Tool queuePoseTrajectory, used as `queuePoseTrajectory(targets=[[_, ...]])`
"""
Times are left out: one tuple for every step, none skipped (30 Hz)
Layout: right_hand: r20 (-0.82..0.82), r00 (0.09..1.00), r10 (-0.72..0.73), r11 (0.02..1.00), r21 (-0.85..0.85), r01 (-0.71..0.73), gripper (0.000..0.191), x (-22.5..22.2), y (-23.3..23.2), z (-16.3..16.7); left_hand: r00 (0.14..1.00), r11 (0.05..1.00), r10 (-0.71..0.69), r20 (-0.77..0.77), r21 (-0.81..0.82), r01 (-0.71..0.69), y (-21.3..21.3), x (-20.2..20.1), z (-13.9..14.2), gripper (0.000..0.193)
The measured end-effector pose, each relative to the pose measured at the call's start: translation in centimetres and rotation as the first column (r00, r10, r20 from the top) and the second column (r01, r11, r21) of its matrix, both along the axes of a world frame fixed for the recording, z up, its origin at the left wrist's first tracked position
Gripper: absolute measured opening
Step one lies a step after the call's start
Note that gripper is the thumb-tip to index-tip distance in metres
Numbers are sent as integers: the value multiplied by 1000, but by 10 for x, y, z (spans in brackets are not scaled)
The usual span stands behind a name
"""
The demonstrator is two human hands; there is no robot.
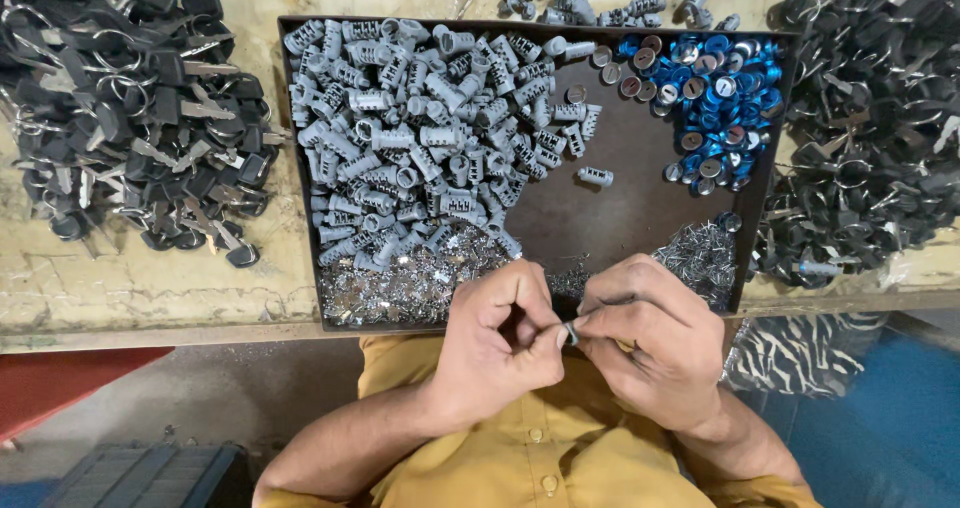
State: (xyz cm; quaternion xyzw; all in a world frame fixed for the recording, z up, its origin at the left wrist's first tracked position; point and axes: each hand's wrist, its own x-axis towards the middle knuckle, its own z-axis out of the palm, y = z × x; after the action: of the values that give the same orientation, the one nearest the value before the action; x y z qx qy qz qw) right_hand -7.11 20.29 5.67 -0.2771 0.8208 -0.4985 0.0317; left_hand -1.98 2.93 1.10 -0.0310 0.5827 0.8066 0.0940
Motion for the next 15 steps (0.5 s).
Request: queuePoseTrajectory(targets=[[14, 1000, -19, 1000, 12, 19, 29, 0, 0, 0, 999, 1000, -30, 14, 0, 30, -3, -3, 1, 22], [28, 999, -37, 999, 24, 36, 29, 0, 0, 0, 998, 998, -59, 29, 0, 59, -6, -6, 3, 22], [42, 998, -55, 998, 36, 54, 30, 0, 0, 1, 975, 984, -110, 192, 161, 79, -9, -10, 4, 18], [52, 996, -78, 995, 71, 74, 30, 0, 0, 0, 923, 945, -182, 338, 319, 70, -12, -16, 5, 13], [59, 993, -101, 990, 107, 94, 29, 1, 0, 0, 846, 886, -271, 460, 463, 32, -15, -20, 8, 9], [65, 990, -125, 983, 143, 115, 29, 1, 0, -1, 950, 979, -119, 290, 194, 64, -14, -20, 12, 7], [43, 992, -116, 980, 166, 107, 31, 2, 0, -3, 998, 996, -20, 65, -89, 26, -12, -19, 18, 7], [23, 994, -109, 976, 190, 102, 32, 3, -2, -6, 983, 935, 14, -181, -346, -77, -12, -18, 23, 8], [6, 995, -104, 971, 215, 100, 34, 5, -3, -9, 931, 853, -81, -355, -508, -119, -11, -15, 28, 10], [-10, 994, -105, 974, 200, 105, 34, 7, -3, -12, 842, 746, -205, -499, -636, -195, -13, -13, 32, 12], [-31, 994, -101, 977, 186, 105, 34, 9, -5, -15, 722, 623, -342, -601, -721, -304, -15, -12, 34, 14], [-47, 994, -95, 979, 175, 102, 34, 10, -5, -16, 730, 646, -331, -597, -708, -286, -14, -13, 34, 14], [-56, 993, -107, 980, 160, 115, 35, 11, -6, -17, 739, 668, -323, -591, -695, -264, -15, -14, 33, 14], [-65, 991, -119, 981, 144, 127, 36, 11, -7, -18, 747, 689, -316, -586, -683, -244, -15, -15, 32, 14], [-72, 989, -128, 982, 128, 136, 37, 9, -8, -17, 760, 720, -306, -573, -662, -209, -17, -17, 30, 15]])
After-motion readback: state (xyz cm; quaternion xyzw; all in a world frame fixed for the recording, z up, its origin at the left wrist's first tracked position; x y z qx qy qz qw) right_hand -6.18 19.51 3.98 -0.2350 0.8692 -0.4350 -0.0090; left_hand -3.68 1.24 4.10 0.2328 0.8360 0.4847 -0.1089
